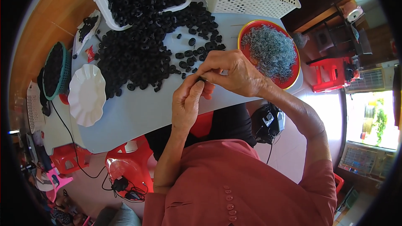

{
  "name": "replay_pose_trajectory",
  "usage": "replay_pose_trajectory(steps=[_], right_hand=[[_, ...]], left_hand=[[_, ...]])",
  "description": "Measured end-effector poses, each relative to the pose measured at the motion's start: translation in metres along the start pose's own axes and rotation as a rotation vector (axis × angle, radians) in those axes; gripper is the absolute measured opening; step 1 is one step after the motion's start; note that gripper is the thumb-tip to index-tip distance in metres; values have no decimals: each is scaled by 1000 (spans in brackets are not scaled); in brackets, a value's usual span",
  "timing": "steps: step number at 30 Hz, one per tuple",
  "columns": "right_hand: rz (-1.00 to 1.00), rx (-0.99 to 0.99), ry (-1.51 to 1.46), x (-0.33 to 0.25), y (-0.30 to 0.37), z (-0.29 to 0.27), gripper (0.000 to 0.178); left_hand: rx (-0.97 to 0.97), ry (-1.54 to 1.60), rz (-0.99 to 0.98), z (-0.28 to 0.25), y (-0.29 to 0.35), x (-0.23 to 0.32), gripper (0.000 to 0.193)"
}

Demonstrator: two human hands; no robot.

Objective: The person assembles small plastic components by taking small pins from a plate and inserting them into black plastic pieces by hand.

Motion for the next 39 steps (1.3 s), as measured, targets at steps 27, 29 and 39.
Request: replay_pose_trajectory(steps=[27,29,39], right_hand=[[-160,-62,332,52,-84,20,7],[-173,-3,372,57,-80,10,8],[55,-295,734,79,-100,53,15]], left_hand=[[234,49,52,-61,8,12,22],[220,44,40,-60,9,9,22],[205,66,26,-57,12,8,22]])
Point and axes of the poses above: each hand's wrist, its own y-axis away from the middle knuckle, its own z-axis out of the palm, x = y × z, the point moved 10 cm from there along -y, towards the middle knuckle, and after that the axes turned 5 degrees about -z, right-handed, at the moved point
